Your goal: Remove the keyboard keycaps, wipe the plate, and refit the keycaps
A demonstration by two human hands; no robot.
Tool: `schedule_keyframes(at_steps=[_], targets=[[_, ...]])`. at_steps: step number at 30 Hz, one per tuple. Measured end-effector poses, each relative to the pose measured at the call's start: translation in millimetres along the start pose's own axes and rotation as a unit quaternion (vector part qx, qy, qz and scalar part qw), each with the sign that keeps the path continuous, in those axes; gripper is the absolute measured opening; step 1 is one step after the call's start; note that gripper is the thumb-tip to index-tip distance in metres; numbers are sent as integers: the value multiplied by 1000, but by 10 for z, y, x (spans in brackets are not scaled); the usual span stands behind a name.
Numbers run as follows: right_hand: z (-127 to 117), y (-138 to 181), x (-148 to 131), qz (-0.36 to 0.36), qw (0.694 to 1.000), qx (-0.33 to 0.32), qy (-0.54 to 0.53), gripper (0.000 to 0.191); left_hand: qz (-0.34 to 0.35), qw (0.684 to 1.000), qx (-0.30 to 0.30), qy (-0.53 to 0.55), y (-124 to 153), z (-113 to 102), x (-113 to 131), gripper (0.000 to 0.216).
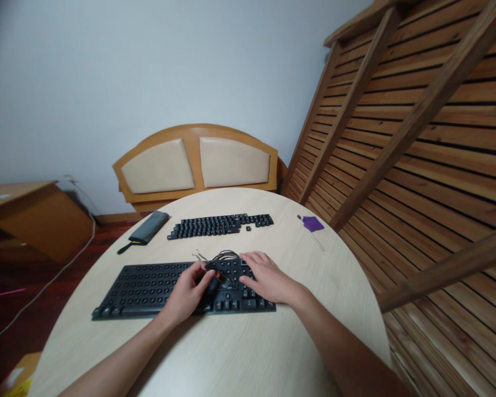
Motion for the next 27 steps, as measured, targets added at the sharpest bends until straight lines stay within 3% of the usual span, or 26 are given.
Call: schedule_keyframes(at_steps=[5,14,21,27], targets=[[156,-38,-77,-10,999,44,-13,58,31,998,15,-59,36,-31,120,26],[215,-51,-167,-15,990,122,-68,51,66,994,-40,-82,98,47,161,23],[242,-67,-247,-22,989,130,-72,44,80,992,-49,-84,121,50,184,22],[142,-54,-264,-48,991,105,-66,16,72,991,-57,-94,119,50,162,24]])
Point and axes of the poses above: each hand's wrist, its own y-axis away from the middle knuckle, its own z-axis out of the palm, x = y × z, the point moved 3 cm from there along -y, towards the middle knuckle, and after that the axes turned 11 degrees about x, right-handed, at the moved point
